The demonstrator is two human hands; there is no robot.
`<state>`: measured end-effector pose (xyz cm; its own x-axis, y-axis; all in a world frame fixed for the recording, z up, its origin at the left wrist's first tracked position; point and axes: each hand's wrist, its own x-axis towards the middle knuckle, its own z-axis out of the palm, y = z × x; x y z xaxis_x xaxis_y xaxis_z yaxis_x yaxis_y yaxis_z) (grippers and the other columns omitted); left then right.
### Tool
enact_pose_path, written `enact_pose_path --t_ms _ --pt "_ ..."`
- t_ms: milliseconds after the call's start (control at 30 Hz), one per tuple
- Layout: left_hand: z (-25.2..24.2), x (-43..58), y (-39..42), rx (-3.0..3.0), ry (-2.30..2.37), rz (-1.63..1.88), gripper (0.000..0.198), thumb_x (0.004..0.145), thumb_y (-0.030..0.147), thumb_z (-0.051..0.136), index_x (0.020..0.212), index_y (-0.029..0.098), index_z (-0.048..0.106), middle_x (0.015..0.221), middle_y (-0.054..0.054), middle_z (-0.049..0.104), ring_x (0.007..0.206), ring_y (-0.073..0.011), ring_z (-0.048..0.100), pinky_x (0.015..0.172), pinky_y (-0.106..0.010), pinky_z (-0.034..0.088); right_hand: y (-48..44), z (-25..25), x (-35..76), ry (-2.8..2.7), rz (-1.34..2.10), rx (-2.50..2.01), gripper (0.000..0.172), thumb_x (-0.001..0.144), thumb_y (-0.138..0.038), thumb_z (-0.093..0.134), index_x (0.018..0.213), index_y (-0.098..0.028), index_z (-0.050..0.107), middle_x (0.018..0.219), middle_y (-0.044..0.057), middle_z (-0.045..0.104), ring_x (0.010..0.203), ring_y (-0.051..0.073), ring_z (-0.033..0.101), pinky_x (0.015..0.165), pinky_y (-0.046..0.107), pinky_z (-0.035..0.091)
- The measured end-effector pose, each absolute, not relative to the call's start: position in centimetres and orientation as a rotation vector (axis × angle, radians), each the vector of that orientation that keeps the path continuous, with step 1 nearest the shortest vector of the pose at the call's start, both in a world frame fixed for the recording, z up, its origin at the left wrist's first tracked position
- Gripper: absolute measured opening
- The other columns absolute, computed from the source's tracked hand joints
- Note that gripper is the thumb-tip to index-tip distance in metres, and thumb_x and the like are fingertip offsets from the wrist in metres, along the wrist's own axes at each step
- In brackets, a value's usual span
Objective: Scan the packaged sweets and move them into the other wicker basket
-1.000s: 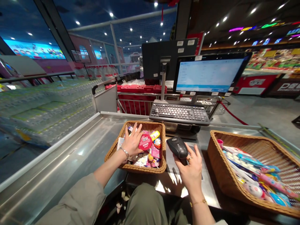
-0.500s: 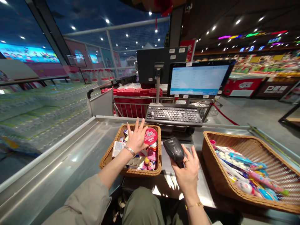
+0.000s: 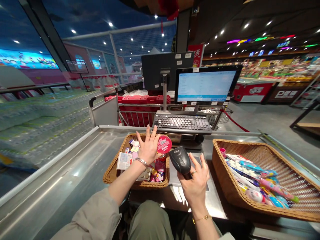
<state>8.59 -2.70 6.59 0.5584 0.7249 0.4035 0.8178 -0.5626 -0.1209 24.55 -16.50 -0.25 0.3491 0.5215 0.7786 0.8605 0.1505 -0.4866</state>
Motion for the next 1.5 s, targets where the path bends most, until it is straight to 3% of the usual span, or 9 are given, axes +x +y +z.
enact_pose_path --t_ms 867,1500 --pt "6.2 9.7 -3.1 -2.475 -1.249 -0.451 0.086 0.075 0.055 0.071 0.147 0.018 0.040 0.163 -0.012 0.006 0.147 -0.0396 -0.018 0.107 -0.076 -0.019 -16.2 -0.8 24.6 -1.361 -0.422 -1.535 0.020 0.076 -0.030 0.069 0.095 -0.023 0.069 0.133 0.008 0.061 0.143 0.036 0.031 0.111 0.066 0.023" --pt "6.3 10.0 -3.0 -2.403 -1.228 -0.503 0.083 0.073 0.054 0.074 0.143 0.018 0.046 0.162 -0.013 0.012 0.149 -0.0413 -0.003 0.109 -0.077 -0.010 -16.2 -1.1 25.1 -1.397 -0.447 -1.520 0.022 0.075 -0.029 0.069 0.096 -0.023 0.070 0.132 0.008 0.062 0.143 0.036 0.031 0.110 0.066 0.024"
